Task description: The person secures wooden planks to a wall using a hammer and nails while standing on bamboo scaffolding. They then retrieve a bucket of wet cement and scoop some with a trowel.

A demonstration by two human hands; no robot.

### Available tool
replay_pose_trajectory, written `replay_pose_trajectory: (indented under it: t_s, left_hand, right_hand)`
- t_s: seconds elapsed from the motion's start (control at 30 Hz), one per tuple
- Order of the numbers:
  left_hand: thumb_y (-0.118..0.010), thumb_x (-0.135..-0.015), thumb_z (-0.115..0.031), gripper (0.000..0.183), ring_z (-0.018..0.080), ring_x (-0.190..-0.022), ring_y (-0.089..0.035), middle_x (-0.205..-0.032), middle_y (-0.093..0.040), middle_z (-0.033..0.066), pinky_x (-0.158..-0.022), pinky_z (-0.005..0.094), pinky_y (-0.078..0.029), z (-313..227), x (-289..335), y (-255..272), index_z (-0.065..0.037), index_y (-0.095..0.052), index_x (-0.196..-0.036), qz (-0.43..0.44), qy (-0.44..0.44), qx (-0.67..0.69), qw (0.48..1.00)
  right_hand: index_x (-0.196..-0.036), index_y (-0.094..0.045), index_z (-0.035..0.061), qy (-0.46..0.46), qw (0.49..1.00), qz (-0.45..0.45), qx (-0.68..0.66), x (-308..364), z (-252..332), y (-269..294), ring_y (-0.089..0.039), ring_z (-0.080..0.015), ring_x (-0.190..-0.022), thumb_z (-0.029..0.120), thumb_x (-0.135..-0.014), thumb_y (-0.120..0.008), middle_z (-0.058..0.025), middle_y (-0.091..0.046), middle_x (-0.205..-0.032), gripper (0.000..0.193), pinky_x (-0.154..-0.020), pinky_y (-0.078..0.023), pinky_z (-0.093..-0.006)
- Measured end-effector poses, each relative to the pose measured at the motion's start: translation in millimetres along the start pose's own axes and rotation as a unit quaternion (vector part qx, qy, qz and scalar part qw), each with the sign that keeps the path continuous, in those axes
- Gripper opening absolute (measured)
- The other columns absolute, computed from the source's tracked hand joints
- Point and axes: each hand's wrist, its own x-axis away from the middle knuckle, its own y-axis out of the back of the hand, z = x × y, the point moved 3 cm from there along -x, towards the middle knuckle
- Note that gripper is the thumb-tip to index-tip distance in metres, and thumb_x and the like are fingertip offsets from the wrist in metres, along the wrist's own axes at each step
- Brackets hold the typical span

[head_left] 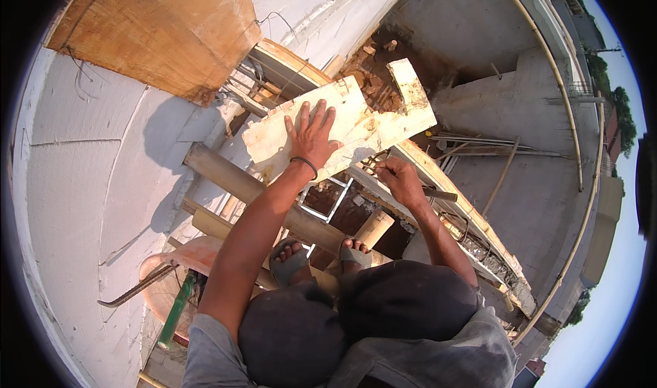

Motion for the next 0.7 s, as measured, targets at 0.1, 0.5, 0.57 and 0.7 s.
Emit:
replay_pose_trajectory:
  t_s: [0.1, 0.5, 0.57, 0.7]
  left_hand:
    - [-0.072, -0.08, -0.038, 0.074, 0.0343, -0.145, -0.013, -0.156, -0.024, 0.0044, -0.11, 0.069, -0.013, -3, 5, 3, -0.019, -0.04, -0.144, -0.023, -0.024, 0.008, 0.999]
    - [-0.069, -0.081, -0.041, 0.08, 0.0319, -0.146, -0.012, -0.159, -0.017, 0.0026, -0.111, 0.0659, -0.018, -4, -2, 28, -0.023, -0.029, -0.149, 0.189, 0.009, -0.032, 0.981]
    - [-0.066, -0.083, -0.04, 0.076, 0.0312, -0.145, -0.014, -0.158, -0.019, 0.0037, -0.112, 0.0629, -0.019, -1, -2, 26, -0.022, -0.03, -0.149, 0.161, -0.014, -0.013, 0.987]
    - [-0.06, -0.087, -0.038, 0.069, 0.0298, -0.144, -0.019, -0.156, -0.024, 0.0057, -0.113, 0.0571, -0.02, 14, -5, 7, -0.018, -0.032, -0.148, 0.163, 0.0, -0.015, 0.986]
  right_hand:
    - [-0.093, -0.068, -0.0008, -0.082, 0.994, -0.001, -0.071, 10, 12, -8, -0.064, -0.0227, -0.075, 0.009, -0.087, -0.063, -0.0154, -0.066, -0.083, 0.013, -0.07, -0.049, -0.0338]
    - [-0.077, -0.064, 0.0022, 0.673, 0.711, -0.202, -0.025, -62, 463, -7, -0.062, -0.0309, -0.065, 0.006, -0.076, -0.064, -0.014, -0.064, -0.071, 0.003, -0.055, -0.05, -0.0399]
    - [-0.076, -0.069, 0.005, 0.645, 0.738, -0.189, 0.065, -74, 525, -46, -0.061, -0.0281, -0.065, 0.008, -0.077, -0.062, -0.0118, -0.065, -0.069, 0.008, -0.06, -0.042, -0.0416]
    - [-0.077, -0.073, 0.0088, 0.572, 0.759, -0.168, 0.262, -85, 567, -93, -0.066, -0.0238, -0.073, 0.007, -0.079, -0.061, -0.0125, -0.067, -0.068, 0.012, -0.065, -0.043, -0.0385]
